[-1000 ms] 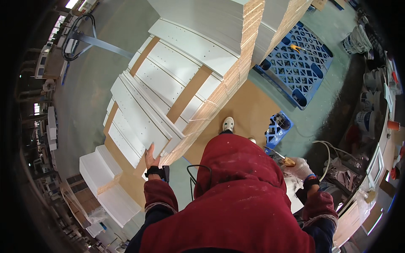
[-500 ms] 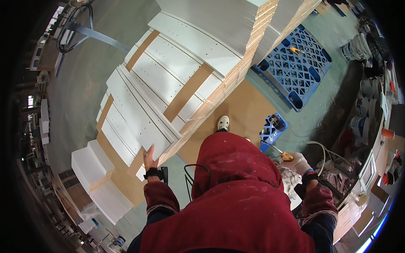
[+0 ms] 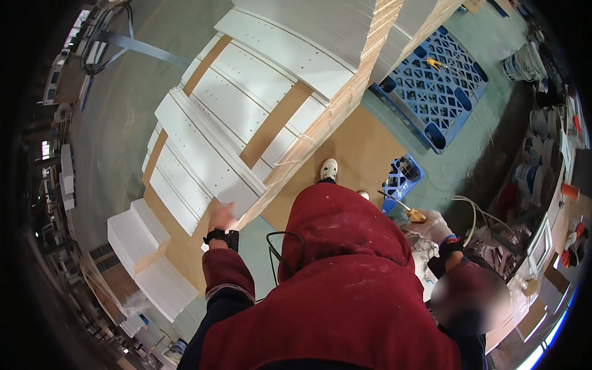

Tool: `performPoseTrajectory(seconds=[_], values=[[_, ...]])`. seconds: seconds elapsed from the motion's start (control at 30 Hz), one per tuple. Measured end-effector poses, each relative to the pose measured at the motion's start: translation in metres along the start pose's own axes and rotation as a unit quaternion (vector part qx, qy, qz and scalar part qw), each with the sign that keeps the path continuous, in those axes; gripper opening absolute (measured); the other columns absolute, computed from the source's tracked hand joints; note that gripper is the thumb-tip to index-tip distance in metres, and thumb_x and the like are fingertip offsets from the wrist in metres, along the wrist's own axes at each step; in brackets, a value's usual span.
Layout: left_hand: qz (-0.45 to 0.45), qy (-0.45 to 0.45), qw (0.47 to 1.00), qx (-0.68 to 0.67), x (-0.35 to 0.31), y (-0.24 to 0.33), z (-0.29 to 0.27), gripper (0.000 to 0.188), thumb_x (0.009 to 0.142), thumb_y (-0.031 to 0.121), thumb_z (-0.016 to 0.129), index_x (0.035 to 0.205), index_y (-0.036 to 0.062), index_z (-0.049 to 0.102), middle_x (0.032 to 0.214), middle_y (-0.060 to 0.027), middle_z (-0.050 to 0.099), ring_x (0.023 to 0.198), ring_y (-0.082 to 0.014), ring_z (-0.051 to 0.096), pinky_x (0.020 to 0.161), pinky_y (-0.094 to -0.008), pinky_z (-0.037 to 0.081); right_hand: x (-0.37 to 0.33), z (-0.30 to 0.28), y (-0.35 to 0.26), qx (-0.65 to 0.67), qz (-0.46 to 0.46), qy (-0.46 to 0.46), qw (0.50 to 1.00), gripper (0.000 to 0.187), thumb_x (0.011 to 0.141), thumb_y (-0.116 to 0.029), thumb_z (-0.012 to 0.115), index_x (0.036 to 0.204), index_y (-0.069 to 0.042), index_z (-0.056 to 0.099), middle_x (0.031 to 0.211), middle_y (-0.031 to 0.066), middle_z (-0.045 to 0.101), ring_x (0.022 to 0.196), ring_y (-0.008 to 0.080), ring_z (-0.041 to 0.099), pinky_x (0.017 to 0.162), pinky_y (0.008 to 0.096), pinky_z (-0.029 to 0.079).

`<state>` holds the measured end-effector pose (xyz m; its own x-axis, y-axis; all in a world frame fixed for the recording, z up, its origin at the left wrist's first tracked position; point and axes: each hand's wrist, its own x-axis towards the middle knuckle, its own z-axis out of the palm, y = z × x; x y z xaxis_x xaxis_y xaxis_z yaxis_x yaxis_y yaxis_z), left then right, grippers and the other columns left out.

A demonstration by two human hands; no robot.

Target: The person repeatedly picks up white wooden panels from a stack, wipes their edges with a sanding block, and places them back. The person handles the panels one at a time, focusing on edge finishing in a workshop setting.

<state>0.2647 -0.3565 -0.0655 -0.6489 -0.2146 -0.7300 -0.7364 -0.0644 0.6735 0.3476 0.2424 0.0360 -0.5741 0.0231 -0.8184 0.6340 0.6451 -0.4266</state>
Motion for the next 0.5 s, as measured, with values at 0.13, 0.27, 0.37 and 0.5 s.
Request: performPoseTrajectory(seconds=[0.13, 0.27, 0.37, 0.5], values=[[-0.018, 0.071, 0.93, 0.361, 0.001, 0.026, -0.003, 0.033, 0.075, 0.018, 0.066, 0.095, -0.0061, 0.057, 0.075, -0.014, 0.061, 0.067, -0.0179, 0.063, 0.057, -0.0277, 0.05, -0.005, 0.008, 0.003, 0.048, 0.026, -0.007, 0.999, 0.036, 0.068, -0.022, 0.07, 0.099, -0.005, 0.061, 0.074, 0.0079, 0.062, 0.065, 0.0147, 0.055, 0.065, 0.0293, 0.047], [0.178, 0.074, 0.877, 0.44, -0.004, 0.075, 0.026, 0.031, 0.078, 0.016, 0.062, 0.103, -0.001, 0.055, 0.093, -0.0118, 0.064, 0.081, -0.0191, 0.063, 0.065, -0.0325, 0.051, -0.009, 0.026, 0.022, 0.055, -0.039, 0.03, 0.997, 0.034, 0.069, -0.02, 0.069, 0.097, -0.004, 0.06, 0.076, 0.0082, 0.062, 0.067, 0.0157, 0.057, 0.066, 0.029, 0.047], [0.095, -0.167, 0.968, 0.163, -0.012, 0.13, 0.107, 0.035, 0.087, 0.021, 0.057, 0.113, -0.0005, 0.047, 0.105, -0.0149, 0.06, 0.084, -0.0219, 0.063, 0.067, -0.0309, 0.052, -0.012, 0.041, 0.035, 0.102, -0.04, 0.039, 0.993, 0.033, 0.068, -0.019, 0.069, 0.097, -0.004, 0.06, 0.076, 0.0087, 0.062, 0.069, 0.0166, 0.058, 0.067, 0.0299, 0.048], [0.011, -0.278, 0.955, 0.098, 0.041, 0.145, 0.218, 0.037, 0.091, 0.025, 0.052, 0.116, -0.0004, 0.042, 0.11, -0.0142, 0.055, 0.094, -0.024, 0.059, 0.072, -0.0343, 0.052, -0.027, 0.049, 0.034, 0.061, -0.056, 0.081, 0.993, 0.032, 0.068, -0.02, 0.067, 0.097, -0.007, 0.061, 0.079, 0.0132, 0.062, 0.072, 0.0253, 0.061, 0.068, 0.0329, 0.048]])
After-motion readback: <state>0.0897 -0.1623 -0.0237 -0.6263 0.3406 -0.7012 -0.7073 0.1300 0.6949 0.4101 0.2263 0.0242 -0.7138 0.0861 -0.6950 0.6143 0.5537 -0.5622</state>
